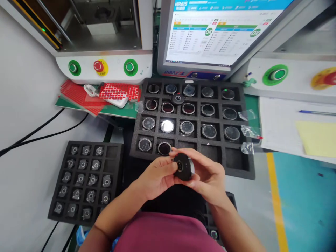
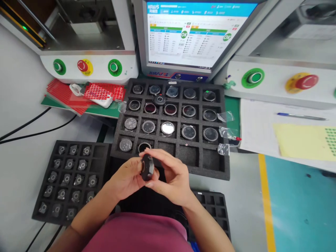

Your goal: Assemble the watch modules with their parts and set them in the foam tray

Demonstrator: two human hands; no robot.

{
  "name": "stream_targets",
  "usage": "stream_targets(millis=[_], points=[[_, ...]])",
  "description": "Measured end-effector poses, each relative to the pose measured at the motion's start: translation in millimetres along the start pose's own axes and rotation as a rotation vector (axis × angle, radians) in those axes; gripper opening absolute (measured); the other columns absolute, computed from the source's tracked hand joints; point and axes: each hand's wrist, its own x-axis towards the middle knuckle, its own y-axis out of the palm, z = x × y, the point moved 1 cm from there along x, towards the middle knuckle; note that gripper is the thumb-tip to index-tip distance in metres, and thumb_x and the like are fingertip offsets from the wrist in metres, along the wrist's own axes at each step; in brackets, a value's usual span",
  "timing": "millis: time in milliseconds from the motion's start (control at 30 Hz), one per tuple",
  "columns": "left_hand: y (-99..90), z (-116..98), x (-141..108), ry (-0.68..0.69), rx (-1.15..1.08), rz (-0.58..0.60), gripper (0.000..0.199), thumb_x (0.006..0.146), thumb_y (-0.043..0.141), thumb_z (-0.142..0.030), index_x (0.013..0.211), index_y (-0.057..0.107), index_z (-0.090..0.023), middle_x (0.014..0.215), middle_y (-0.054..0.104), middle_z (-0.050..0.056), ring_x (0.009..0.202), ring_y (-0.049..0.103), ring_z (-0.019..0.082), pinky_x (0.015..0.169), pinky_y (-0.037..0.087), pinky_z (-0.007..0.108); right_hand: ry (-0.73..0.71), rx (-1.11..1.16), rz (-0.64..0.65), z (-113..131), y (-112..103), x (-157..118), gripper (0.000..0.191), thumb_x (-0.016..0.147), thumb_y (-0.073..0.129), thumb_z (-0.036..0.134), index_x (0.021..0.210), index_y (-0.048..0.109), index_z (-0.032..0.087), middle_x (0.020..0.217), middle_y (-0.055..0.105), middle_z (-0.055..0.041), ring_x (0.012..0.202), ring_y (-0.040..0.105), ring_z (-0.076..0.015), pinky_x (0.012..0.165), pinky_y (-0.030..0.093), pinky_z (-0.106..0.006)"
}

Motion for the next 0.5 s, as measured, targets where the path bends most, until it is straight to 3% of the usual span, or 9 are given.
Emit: stream_targets(millis=[133,233,300,367,433,500], points=[[1.8,2.9,5.9,-0.062,0.04,0.071,0.044,0.077,0.083,-0.058,0.083,0.076,-0.016,0.091,0.08,0.013,0.083,0.078,0.021,0.074,0.061,0.026,0.009,-0.057,-0.056,5.3,-1.7,-4.4,0.047,0.084,0.083,0.03,0.13,0.071,0.027,0.113,0.079,-0.0091,0.1,0.077,-0.0221,0.089,0.065,-0.034],[3.2,-10.7,15.6,-0.068,0.239,0.133,0.047,0.088,0.071,-0.061,0.092,0.077,-0.015,0.102,0.08,0.015,0.091,0.078,0.022,0.076,0.061,0.028,-0.022,-0.118,-0.142,11.8,-18.1,-6.7,0.046,0.085,0.08,0.027,0.129,0.071,0.025,0.111,0.079,-0.0095,0.099,0.077,-0.0238,0.087,0.066,-0.036],[2.2,-32.0,31.1,0.033,0.553,0.129,0.043,0.097,0.06,-0.055,0.104,0.076,-0.016,0.108,0.08,0.015,0.093,0.077,0.021,0.077,0.062,0.03,-0.039,-0.215,-0.208,14.1,-41.4,-4.1,0.045,0.085,0.079,0.024,0.129,0.071,0.026,0.112,0.078,-0.0086,0.1,0.076,-0.0237,0.09,0.065,-0.037],[-1.6,-60.4,55.9,0.267,1.008,0.012,0.03,0.101,0.057,-0.038,0.112,0.074,-0.015,0.113,0.079,0.013,0.1,0.075,0.021,0.086,0.06,0.034,-0.029,-0.415,-0.247,13.1,-71.0,4.9,0.044,0.085,0.079,0.024,0.129,0.07,0.027,0.115,0.077,-0.0073,0.103,0.075,-0.0234,0.095,0.063,-0.039],[-7.6,-88.9,87.0,0.5,1.473,-0.161,0.02,0.095,0.063,-0.018,0.112,0.073,-0.014,0.117,0.078,0.012,0.112,0.071,0.024,0.102,0.055,0.043,-0.058,-0.694,-0.254,9.7,-100.4,21.3,0.041,0.085,0.079,0.028,0.125,0.072,0.027,0.114,0.077,-0.0066,0.102,0.075,-0.0245,0.096,0.062,-0.041],[-14.9,-111.2,119.7,0.562,1.793,-0.225,0.028,0.088,0.069,-0.007,0.116,0.071,-0.013,0.125,0.075,0.012,0.125,0.065,0.027,0.111,0.049,0.048,-0.153,-0.949,-0.211,4.6,-123.9,42.7,0.036,0.086,0.077,0.034,0.121,0.072,0.026,0.11,0.078,-0.0064,0.098,0.076,-0.0257,0.092,0.063,-0.042]])
